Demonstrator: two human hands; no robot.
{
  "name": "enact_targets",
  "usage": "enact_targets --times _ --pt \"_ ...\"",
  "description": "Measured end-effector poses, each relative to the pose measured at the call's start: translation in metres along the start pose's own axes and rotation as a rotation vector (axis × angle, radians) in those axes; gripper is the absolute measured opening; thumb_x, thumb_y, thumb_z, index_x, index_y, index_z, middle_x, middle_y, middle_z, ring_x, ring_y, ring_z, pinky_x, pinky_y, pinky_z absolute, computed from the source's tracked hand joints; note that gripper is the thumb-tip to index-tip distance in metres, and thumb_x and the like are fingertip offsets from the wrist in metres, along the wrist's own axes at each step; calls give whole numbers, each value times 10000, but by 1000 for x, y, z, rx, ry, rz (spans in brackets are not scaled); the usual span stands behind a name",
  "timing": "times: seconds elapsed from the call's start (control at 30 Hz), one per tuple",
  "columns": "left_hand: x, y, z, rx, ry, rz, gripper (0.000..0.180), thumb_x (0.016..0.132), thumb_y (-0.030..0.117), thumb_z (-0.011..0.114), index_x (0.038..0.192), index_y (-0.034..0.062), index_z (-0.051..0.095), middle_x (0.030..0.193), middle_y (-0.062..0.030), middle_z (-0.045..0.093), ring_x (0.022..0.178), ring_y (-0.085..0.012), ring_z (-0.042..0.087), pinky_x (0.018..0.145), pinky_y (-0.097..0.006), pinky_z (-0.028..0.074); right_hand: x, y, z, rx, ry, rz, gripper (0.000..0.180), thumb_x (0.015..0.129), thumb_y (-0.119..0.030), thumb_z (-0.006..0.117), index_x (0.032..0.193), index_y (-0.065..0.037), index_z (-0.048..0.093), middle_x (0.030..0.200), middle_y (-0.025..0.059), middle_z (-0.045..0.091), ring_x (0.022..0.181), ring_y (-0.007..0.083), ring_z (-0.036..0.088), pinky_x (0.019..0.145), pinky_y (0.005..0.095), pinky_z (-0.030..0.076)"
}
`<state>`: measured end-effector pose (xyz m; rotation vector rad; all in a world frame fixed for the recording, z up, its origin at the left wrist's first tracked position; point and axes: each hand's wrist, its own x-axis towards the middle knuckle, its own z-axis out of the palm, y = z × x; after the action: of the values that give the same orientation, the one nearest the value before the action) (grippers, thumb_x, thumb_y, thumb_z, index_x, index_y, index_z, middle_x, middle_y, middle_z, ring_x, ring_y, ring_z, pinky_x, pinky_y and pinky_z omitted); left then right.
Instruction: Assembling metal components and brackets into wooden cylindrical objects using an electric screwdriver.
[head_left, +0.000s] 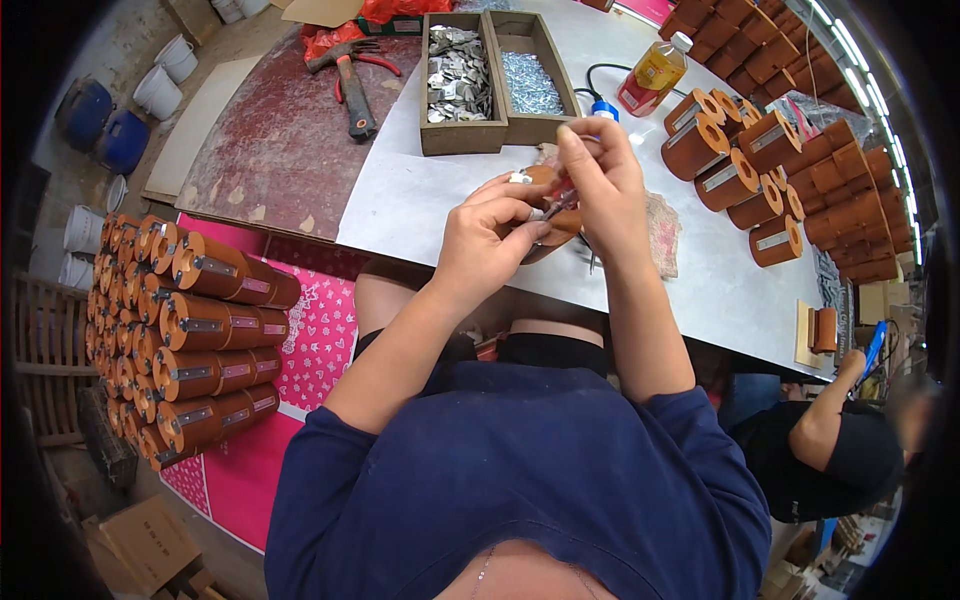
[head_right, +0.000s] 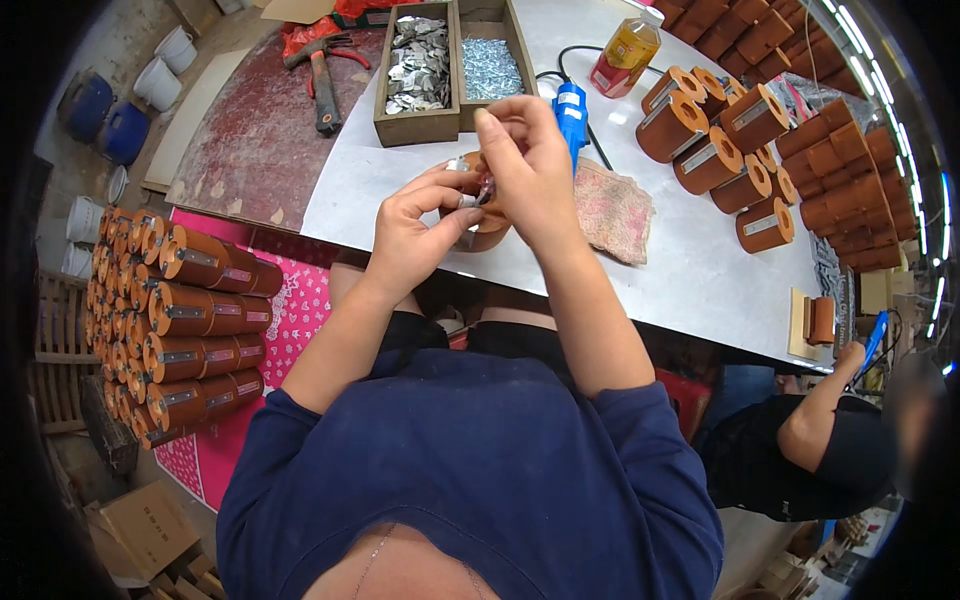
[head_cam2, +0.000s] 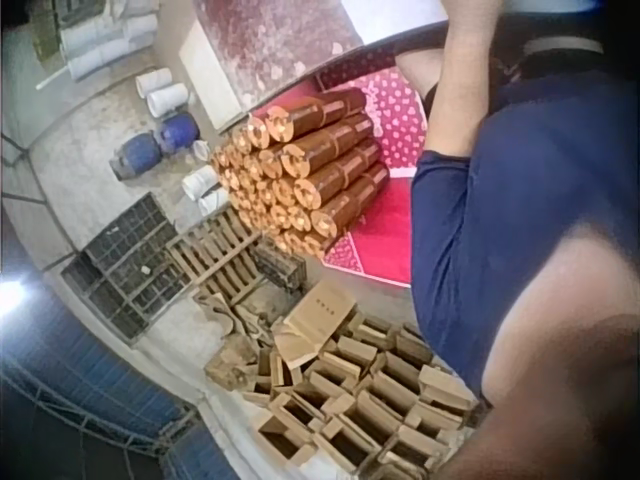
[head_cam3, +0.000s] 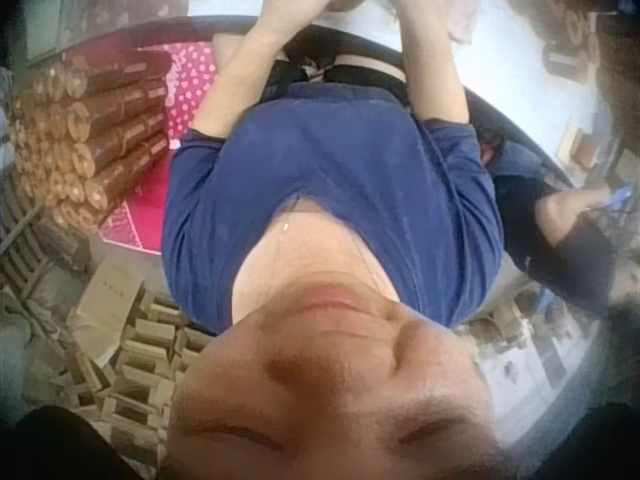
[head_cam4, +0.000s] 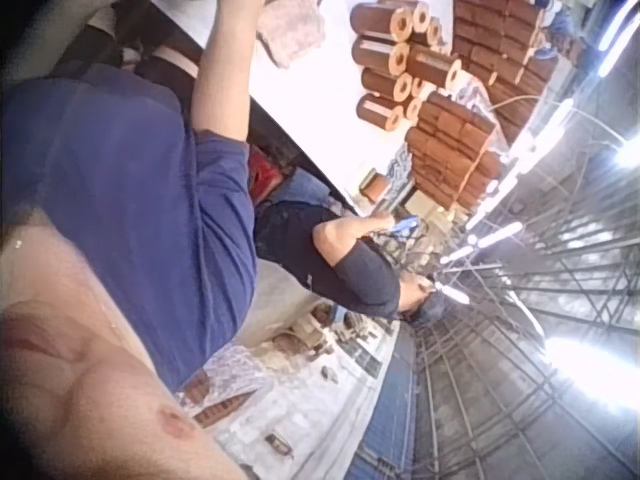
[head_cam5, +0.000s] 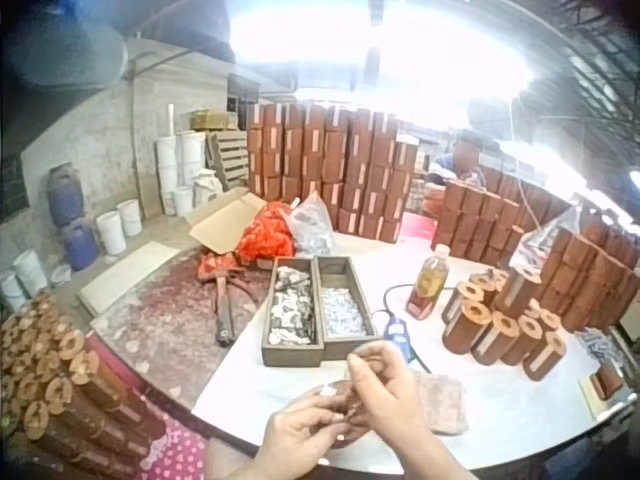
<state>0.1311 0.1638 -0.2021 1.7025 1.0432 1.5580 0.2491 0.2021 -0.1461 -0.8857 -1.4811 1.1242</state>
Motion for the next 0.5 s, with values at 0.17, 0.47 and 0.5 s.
enact_targets --times 0.17,0.47,0.5 --pt "-1 -1 2 42 9 24 112 630 14 648 703 -16 569 869 -111 622 934 -284 553 923 -396 359 -15 -1 4 428 309 103 131 835 -122 520 901 -33 450 608 13 462 480 78 426 460 211 387" --pt "-5 2 -1 140 -44 2 327 534 101 759 798 15 586 972 -106 595 1045 -328 489 904 -397 374 -13 -10 5 539 123 -37 89 871 -119 449 869 -37 415 484 -10 335 376 66 311 366 213 305" --pt "-5 2 -1 142 -32 -3 326 535 102 760 798 13 589 964 -101 598 1049 -325 489 902 -396 377 -13 -9 7 539 123 -37 89 871 -119 449 869 -37 415 484 -10 335 376 66 311 366 213 305"
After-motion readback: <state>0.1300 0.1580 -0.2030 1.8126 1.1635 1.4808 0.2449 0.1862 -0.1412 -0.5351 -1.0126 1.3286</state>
